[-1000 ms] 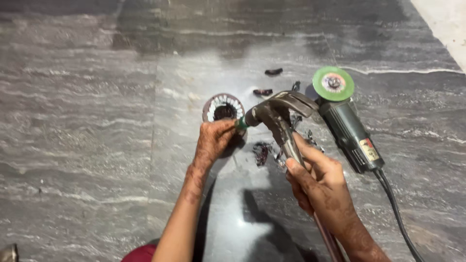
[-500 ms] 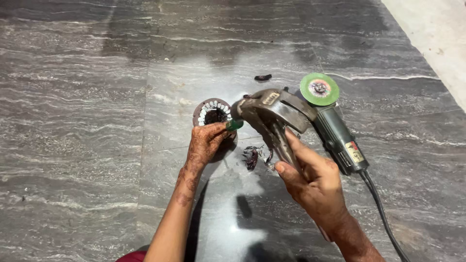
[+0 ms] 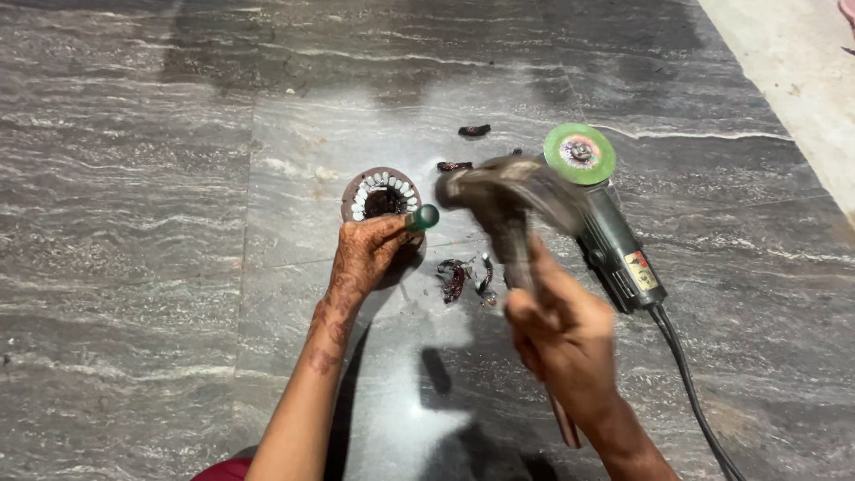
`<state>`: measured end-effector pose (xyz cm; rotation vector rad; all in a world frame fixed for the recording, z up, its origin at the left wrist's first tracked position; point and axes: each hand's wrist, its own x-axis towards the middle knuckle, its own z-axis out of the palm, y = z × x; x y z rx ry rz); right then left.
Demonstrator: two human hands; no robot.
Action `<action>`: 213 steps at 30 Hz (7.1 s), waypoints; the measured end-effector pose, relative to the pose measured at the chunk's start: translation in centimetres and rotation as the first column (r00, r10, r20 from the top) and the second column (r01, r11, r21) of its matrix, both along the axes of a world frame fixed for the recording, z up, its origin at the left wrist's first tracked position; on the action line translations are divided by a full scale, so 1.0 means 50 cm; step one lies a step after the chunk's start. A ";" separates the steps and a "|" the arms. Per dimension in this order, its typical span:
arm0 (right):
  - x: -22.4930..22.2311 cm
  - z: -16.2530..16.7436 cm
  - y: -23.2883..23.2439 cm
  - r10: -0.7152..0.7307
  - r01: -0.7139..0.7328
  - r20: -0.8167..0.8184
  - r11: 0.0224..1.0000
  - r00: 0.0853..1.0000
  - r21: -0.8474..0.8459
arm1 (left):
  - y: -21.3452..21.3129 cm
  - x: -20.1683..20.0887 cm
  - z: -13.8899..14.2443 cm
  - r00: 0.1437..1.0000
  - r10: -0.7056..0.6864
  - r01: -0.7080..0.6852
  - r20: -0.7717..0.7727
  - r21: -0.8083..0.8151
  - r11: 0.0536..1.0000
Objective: The person sits on the floor dismantling an electric motor armature. They hold the motor with one hand, use a green-handled screwdriver to pry at the copper windings, and swing a claw hammer to break and knock the burnt windings and debris loose, with an angle grinder lying beside them.
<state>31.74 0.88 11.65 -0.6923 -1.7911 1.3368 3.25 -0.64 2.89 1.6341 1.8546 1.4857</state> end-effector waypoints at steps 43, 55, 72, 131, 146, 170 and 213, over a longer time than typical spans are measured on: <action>-0.006 0.062 0.008 -0.056 0.066 0.202 0.997 0.978 -0.042 | 0.005 -0.005 0.002 0.994 0.031 -0.030 -0.104 0.008 1.000; -0.006 0.031 0.024 0.025 -0.025 0.005 0.999 1.000 0.033 | 0.015 -0.017 -0.015 0.989 0.054 -0.041 -0.134 0.097 0.994; -0.080 0.048 0.036 0.007 -0.012 0.175 1.000 0.985 0.026 | 0.014 -0.011 0.034 0.999 0.035 -0.035 -0.007 0.054 0.998; -0.092 -0.005 0.017 -0.047 0.075 -0.314 0.994 0.948 0.077 | -0.013 -0.058 0.010 0.992 0.103 -0.111 0.074 0.111 0.988; -0.104 -0.076 0.047 -0.012 0.045 0.203 0.987 0.979 -0.157 | -0.014 -0.079 -0.025 0.986 0.148 -0.160 0.081 0.162 0.974; -0.137 -0.072 0.049 -0.084 0.096 -0.099 0.988 0.991 0.122 | 0.002 -0.120 -0.069 0.959 0.281 -0.279 0.026 0.233 0.932; -0.224 -0.064 0.037 0.013 0.014 -0.137 0.981 0.991 0.192 | 0.015 -0.158 -0.058 0.955 0.246 -0.276 0.166 0.189 0.942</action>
